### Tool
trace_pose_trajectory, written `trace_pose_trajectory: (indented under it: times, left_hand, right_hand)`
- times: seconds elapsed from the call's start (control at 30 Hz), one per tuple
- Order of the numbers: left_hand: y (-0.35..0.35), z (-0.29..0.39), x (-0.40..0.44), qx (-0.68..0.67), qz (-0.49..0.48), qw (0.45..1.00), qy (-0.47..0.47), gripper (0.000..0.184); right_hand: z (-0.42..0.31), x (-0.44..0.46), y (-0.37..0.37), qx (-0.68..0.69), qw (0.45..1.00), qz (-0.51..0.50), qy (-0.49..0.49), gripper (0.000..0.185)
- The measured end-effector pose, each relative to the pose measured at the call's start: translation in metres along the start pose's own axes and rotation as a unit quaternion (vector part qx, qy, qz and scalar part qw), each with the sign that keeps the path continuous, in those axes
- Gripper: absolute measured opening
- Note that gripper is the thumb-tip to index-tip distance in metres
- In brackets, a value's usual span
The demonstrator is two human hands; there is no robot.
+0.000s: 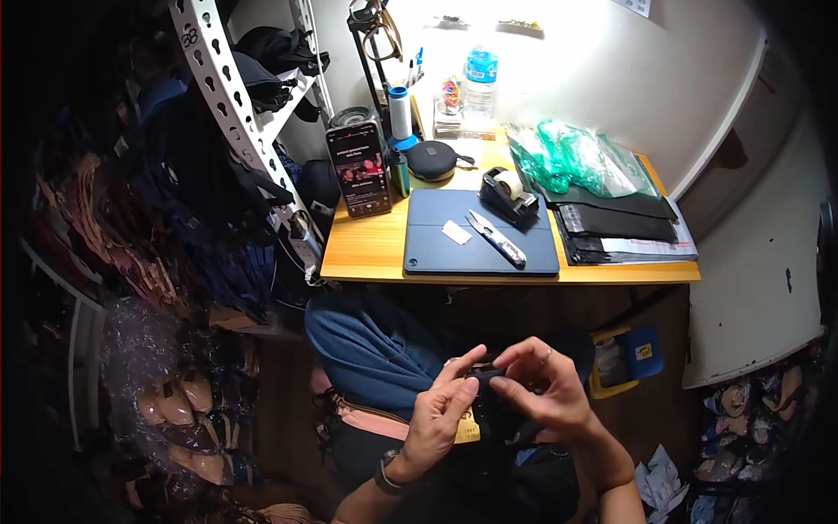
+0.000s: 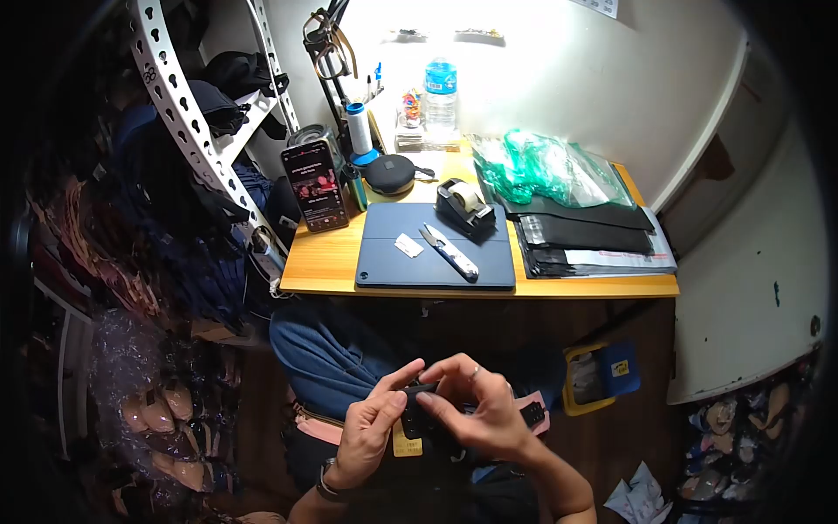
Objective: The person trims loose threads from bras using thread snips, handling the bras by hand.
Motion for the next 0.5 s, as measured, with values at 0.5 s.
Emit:
trace_pose_trajectory:
  times: [0.5]
  left_hand:
    - [0.009, -0.001, 0.001, -0.217, -0.018, 0.972, 0.086, 0.030]
  right_hand:
    - [0.063, 0.180, 0.001, -0.367, 0.874, 0.158, 0.277, 0.017]
Point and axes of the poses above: each hand's wrist, its own x-axis towards the middle knuckle, its own y-axis out of the back of the hand, z = x × y, the point moved 3 cm from there along x, towards the middle knuckle, and after that the axes turned 6 degrees about z, right-handed, at the moved point
